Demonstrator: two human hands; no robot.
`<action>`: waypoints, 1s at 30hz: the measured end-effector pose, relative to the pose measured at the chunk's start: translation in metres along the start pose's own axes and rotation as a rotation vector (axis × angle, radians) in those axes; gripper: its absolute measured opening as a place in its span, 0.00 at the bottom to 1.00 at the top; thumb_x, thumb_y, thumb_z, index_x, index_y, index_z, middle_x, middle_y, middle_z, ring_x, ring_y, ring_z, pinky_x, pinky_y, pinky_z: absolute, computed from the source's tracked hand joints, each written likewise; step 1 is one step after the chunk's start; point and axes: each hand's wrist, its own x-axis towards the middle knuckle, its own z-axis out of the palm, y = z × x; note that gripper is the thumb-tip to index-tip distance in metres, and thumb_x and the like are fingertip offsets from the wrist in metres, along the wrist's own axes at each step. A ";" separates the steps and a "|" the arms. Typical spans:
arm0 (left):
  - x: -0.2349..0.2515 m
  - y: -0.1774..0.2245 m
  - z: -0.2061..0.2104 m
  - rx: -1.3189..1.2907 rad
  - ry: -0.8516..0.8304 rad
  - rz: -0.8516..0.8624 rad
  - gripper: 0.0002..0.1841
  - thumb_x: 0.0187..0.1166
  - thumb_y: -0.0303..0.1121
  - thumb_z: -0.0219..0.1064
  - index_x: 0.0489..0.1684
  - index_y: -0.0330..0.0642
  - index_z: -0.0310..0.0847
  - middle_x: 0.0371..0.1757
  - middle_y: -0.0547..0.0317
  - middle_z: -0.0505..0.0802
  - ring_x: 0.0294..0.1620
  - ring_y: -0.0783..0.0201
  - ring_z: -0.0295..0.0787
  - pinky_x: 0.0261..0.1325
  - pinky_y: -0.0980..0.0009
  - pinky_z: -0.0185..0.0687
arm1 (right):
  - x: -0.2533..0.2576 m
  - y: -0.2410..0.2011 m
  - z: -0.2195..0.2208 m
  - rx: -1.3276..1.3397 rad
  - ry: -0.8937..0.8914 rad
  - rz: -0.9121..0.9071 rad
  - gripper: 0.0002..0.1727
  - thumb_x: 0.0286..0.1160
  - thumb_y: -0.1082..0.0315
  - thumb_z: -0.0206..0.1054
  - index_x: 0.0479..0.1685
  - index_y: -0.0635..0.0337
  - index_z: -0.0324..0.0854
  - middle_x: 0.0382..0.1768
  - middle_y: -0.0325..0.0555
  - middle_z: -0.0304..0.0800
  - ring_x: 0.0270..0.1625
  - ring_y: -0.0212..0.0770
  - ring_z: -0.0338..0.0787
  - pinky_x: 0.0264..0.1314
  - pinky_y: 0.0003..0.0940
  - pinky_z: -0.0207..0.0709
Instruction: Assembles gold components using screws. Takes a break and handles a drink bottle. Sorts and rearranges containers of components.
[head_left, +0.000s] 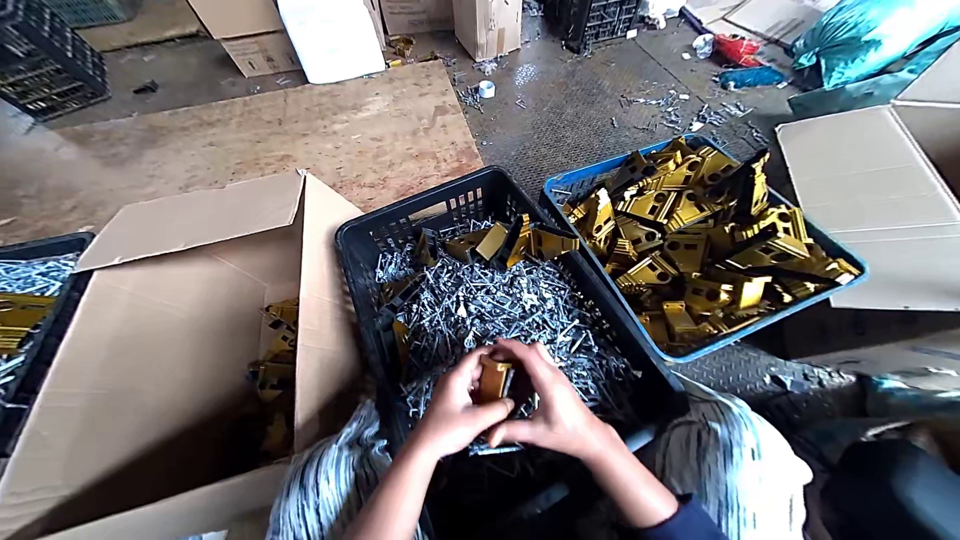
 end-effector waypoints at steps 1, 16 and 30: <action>0.000 -0.001 -0.002 0.008 -0.013 0.011 0.41 0.60 0.30 0.80 0.79 0.32 0.68 0.55 0.53 0.94 0.53 0.62 0.94 0.59 0.64 0.92 | 0.001 0.000 -0.004 0.095 -0.015 0.044 0.45 0.65 0.32 0.74 0.71 0.63 0.82 0.58 0.46 0.93 0.61 0.39 0.86 0.72 0.41 0.76; 0.004 -0.003 -0.003 0.041 -0.092 -0.026 0.30 0.73 0.32 0.71 0.77 0.34 0.73 0.51 0.57 0.95 0.45 0.68 0.93 0.50 0.69 0.91 | -0.003 0.000 0.002 0.435 0.110 0.356 0.04 0.71 0.74 0.73 0.40 0.62 0.92 0.38 0.36 0.96 0.40 0.23 0.92 0.48 0.23 0.87; -0.007 0.002 0.004 -0.199 -0.242 0.262 0.54 0.66 0.53 0.80 0.89 0.33 0.53 0.77 0.67 0.82 0.77 0.74 0.76 0.80 0.68 0.76 | -0.003 0.002 -0.002 1.265 0.294 0.342 0.05 0.77 0.67 0.72 0.46 0.52 0.89 0.46 0.43 0.96 0.52 0.36 0.94 0.63 0.39 0.86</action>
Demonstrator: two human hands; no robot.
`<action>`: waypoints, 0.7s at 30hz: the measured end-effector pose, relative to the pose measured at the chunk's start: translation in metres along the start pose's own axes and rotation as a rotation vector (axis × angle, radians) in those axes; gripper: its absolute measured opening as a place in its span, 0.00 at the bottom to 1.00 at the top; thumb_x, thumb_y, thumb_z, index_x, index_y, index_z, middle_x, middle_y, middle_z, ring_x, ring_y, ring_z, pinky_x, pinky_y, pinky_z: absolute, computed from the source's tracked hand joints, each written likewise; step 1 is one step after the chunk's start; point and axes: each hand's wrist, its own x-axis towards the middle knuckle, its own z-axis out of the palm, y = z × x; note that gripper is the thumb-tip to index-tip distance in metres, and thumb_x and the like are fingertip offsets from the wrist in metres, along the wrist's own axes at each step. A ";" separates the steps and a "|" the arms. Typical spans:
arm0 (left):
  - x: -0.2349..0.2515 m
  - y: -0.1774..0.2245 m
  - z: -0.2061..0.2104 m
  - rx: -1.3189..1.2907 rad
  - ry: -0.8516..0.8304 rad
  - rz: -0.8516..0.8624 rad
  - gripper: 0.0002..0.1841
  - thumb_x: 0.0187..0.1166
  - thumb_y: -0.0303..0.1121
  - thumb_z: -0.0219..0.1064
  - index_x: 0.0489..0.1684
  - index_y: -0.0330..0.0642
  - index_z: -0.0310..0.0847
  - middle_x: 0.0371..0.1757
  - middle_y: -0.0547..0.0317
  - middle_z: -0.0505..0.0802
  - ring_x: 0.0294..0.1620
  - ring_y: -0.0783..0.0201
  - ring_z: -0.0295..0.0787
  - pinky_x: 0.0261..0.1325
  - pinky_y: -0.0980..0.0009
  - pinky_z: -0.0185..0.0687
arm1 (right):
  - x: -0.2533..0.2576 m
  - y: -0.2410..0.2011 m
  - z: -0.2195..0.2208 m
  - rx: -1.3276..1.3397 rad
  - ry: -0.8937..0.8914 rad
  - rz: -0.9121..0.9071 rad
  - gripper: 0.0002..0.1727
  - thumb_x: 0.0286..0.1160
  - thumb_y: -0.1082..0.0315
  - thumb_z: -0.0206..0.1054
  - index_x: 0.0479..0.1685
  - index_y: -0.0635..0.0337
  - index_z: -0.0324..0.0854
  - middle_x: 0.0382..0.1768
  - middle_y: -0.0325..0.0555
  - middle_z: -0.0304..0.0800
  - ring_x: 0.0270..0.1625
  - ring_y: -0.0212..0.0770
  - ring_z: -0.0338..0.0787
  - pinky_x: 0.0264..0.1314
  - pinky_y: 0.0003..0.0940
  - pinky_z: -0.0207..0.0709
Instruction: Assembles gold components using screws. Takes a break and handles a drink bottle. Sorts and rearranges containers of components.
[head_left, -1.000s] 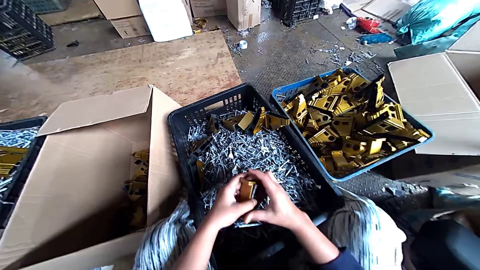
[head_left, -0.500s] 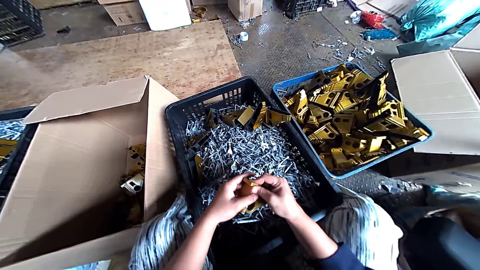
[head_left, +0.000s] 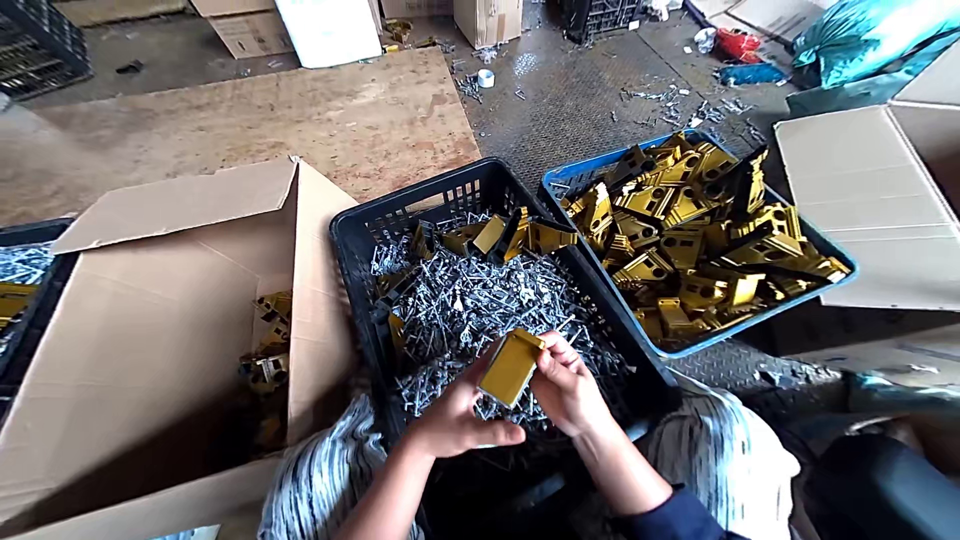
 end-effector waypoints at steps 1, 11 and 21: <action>0.000 -0.005 0.004 0.070 0.050 0.058 0.49 0.68 0.50 0.80 0.85 0.31 0.59 0.75 0.65 0.84 0.75 0.73 0.79 0.79 0.68 0.77 | 0.001 0.002 -0.002 0.006 -0.016 -0.019 0.05 0.77 0.67 0.72 0.47 0.52 0.89 0.47 0.43 0.96 0.54 0.36 0.94 0.64 0.39 0.86; 0.010 -0.018 0.011 1.259 0.367 0.190 0.35 0.54 0.34 0.77 0.71 0.42 0.80 0.69 0.51 0.89 0.76 0.44 0.81 0.79 0.19 0.50 | 0.001 0.001 0.013 -0.671 0.037 -0.106 0.29 0.77 0.57 0.67 0.68 0.70 0.67 0.61 0.49 0.83 0.61 0.37 0.89 0.60 0.34 0.89; 0.013 -0.029 0.025 1.453 0.451 0.300 0.30 0.57 0.25 0.71 0.67 0.48 0.81 0.62 0.52 0.90 0.70 0.43 0.82 0.78 0.20 0.47 | -0.004 -0.001 0.022 -0.415 0.188 0.139 0.11 0.78 0.75 0.58 0.52 0.64 0.83 0.38 0.40 0.92 0.39 0.30 0.91 0.45 0.29 0.87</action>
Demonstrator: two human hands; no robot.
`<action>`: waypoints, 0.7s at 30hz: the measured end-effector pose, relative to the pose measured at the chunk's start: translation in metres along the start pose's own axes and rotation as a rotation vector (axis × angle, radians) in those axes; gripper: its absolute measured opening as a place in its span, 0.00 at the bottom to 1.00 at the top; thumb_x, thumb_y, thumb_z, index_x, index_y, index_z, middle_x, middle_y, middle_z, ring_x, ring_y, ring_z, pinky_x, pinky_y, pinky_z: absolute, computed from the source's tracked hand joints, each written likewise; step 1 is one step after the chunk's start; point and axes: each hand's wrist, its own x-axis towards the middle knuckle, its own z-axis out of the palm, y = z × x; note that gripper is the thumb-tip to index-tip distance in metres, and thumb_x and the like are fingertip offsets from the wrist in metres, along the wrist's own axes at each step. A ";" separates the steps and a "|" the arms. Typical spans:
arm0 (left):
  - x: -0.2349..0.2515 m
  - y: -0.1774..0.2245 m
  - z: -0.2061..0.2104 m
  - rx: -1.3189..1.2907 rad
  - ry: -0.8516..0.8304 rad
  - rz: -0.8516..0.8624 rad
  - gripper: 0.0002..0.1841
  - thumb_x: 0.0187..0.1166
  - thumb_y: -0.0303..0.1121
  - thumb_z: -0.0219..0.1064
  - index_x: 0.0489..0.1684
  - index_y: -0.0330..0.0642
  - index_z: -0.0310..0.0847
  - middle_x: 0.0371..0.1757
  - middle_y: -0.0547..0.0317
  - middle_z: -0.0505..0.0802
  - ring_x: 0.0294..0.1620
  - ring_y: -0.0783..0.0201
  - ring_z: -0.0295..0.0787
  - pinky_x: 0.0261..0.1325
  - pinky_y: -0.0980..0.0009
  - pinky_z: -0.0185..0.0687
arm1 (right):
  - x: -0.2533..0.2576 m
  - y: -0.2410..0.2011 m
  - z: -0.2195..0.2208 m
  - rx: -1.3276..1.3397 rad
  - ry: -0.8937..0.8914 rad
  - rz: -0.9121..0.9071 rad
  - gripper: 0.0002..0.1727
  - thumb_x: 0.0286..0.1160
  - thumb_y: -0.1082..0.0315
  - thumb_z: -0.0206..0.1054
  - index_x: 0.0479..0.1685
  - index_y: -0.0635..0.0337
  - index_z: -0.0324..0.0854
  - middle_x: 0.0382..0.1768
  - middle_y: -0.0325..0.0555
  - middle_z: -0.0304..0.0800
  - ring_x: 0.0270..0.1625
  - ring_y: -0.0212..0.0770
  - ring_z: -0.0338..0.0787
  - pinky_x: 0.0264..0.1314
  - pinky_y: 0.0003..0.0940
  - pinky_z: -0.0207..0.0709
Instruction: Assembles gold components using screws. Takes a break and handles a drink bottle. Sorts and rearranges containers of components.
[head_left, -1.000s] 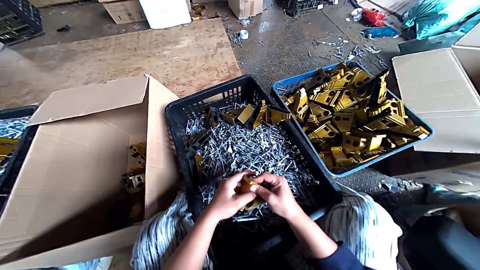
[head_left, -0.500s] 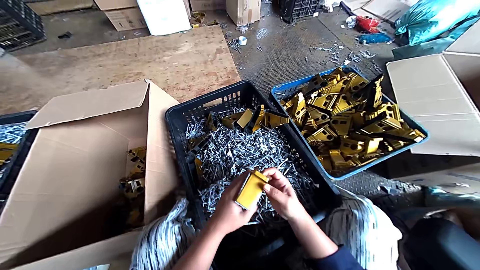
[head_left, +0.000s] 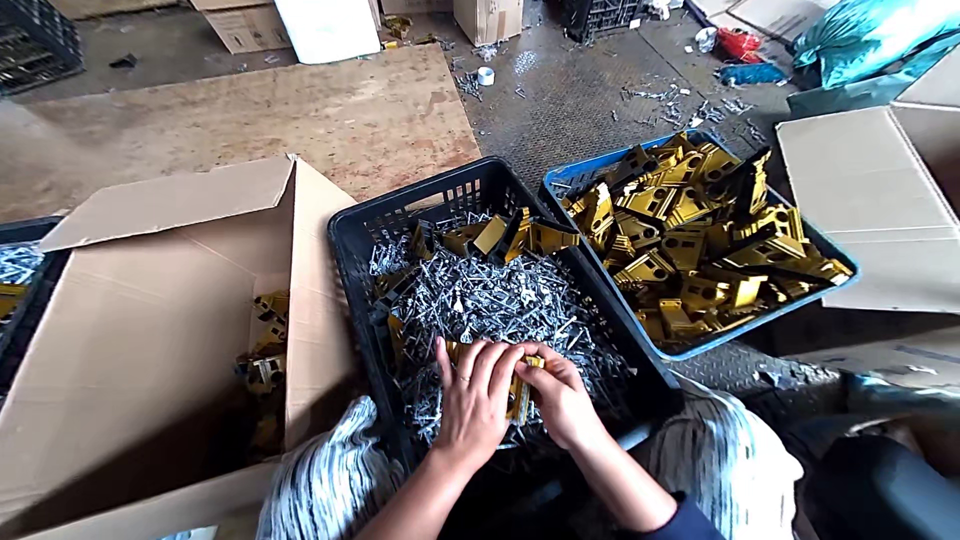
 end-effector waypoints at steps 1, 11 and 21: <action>0.000 0.000 0.001 0.003 0.004 0.006 0.30 0.57 0.26 0.71 0.67 0.48 0.81 0.61 0.52 0.90 0.70 0.44 0.82 0.79 0.21 0.47 | 0.000 0.001 0.000 0.005 0.019 -0.015 0.11 0.77 0.75 0.58 0.49 0.64 0.84 0.36 0.39 0.92 0.37 0.29 0.91 0.44 0.28 0.86; 0.005 -0.005 -0.001 -0.128 -0.211 -0.292 0.44 0.39 0.28 0.84 0.71 0.40 0.80 0.66 0.40 0.87 0.71 0.34 0.79 0.78 0.23 0.54 | 0.019 -0.016 -0.014 -0.128 -0.091 0.248 0.34 0.87 0.53 0.52 0.90 0.54 0.51 0.64 0.51 0.85 0.57 0.44 0.92 0.53 0.43 0.90; 0.062 -0.096 -0.098 -1.308 0.569 -1.457 0.29 0.88 0.57 0.50 0.79 0.49 0.63 0.65 0.46 0.82 0.63 0.48 0.83 0.60 0.40 0.80 | 0.166 -0.050 -0.059 -1.595 0.376 -0.160 0.32 0.71 0.62 0.73 0.79 0.57 0.76 0.81 0.73 0.67 0.83 0.81 0.62 0.67 0.82 0.62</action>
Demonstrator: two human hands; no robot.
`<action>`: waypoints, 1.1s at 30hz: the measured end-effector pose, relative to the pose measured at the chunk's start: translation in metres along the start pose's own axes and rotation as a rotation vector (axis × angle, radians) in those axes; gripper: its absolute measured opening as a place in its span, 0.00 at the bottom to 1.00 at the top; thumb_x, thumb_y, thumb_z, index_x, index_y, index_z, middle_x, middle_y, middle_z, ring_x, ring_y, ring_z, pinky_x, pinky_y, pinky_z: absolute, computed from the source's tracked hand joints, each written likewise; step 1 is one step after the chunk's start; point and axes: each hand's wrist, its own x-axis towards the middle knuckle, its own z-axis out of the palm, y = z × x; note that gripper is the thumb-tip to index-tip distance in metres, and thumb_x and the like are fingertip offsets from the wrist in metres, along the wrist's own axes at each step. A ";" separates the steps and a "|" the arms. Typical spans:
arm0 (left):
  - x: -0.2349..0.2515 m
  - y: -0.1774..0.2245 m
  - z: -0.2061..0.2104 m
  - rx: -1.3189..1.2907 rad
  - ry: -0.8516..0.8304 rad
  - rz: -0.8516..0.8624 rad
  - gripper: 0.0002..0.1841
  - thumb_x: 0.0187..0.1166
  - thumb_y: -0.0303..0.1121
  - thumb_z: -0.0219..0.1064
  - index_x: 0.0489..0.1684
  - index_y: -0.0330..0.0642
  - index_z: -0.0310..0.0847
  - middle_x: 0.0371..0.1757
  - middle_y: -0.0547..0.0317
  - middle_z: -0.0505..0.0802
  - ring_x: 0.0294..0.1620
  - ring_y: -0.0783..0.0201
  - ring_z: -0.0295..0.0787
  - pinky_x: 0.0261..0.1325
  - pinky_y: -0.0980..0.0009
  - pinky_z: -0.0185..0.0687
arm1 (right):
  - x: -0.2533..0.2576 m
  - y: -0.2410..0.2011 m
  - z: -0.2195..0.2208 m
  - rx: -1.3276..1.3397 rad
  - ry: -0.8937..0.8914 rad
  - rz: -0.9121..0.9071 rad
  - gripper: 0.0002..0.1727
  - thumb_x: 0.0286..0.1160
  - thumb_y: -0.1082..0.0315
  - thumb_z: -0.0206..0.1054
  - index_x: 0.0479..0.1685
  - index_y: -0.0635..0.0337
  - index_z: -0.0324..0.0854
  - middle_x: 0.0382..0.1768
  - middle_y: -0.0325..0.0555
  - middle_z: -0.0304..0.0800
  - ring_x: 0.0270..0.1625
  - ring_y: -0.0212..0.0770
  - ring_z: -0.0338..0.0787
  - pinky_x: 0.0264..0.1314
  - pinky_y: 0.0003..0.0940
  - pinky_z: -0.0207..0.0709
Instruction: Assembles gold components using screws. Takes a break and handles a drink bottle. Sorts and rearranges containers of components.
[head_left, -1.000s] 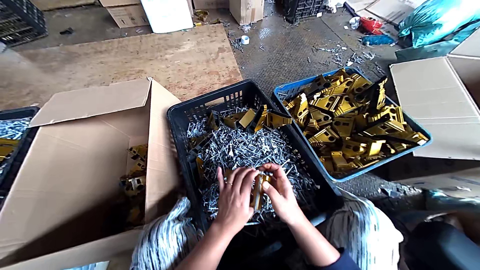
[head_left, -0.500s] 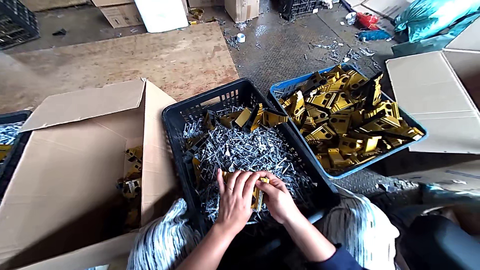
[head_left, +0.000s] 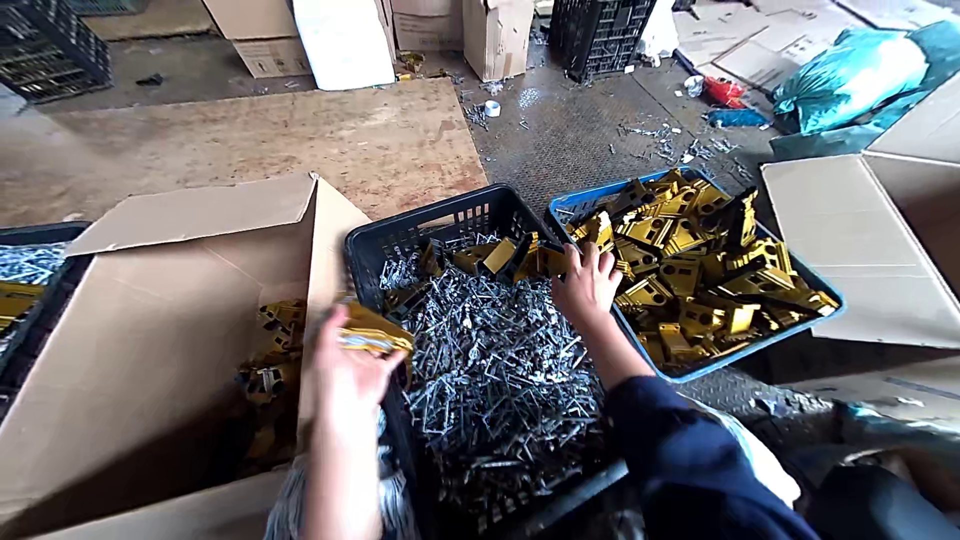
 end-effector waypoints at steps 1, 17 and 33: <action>0.010 0.016 -0.011 -0.112 0.090 0.052 0.27 0.86 0.60 0.51 0.71 0.49 0.66 0.57 0.50 0.83 0.57 0.51 0.83 0.59 0.41 0.80 | 0.008 0.001 0.002 -0.076 -0.070 0.012 0.28 0.72 0.61 0.73 0.73 0.60 0.80 0.82 0.74 0.66 0.84 0.80 0.60 0.70 0.82 0.60; -0.007 -0.041 0.014 0.171 -0.688 0.249 0.51 0.65 0.51 0.80 0.89 0.43 0.55 0.75 0.51 0.85 0.72 0.56 0.84 0.72 0.57 0.83 | -0.099 -0.104 -0.017 1.280 -0.554 -0.169 0.17 0.88 0.67 0.47 0.36 0.57 0.81 0.31 0.35 0.88 0.38 0.29 0.89 0.47 0.32 0.86; -0.025 -0.068 0.025 0.160 -0.428 -0.065 0.35 0.71 0.20 0.68 0.81 0.38 0.59 0.55 0.46 0.87 0.41 0.61 0.90 0.41 0.67 0.89 | -0.125 -0.034 -0.035 1.438 -0.305 -0.078 0.06 0.74 0.78 0.68 0.32 0.58 0.87 0.34 0.40 0.96 0.32 0.34 0.95 0.38 0.32 0.93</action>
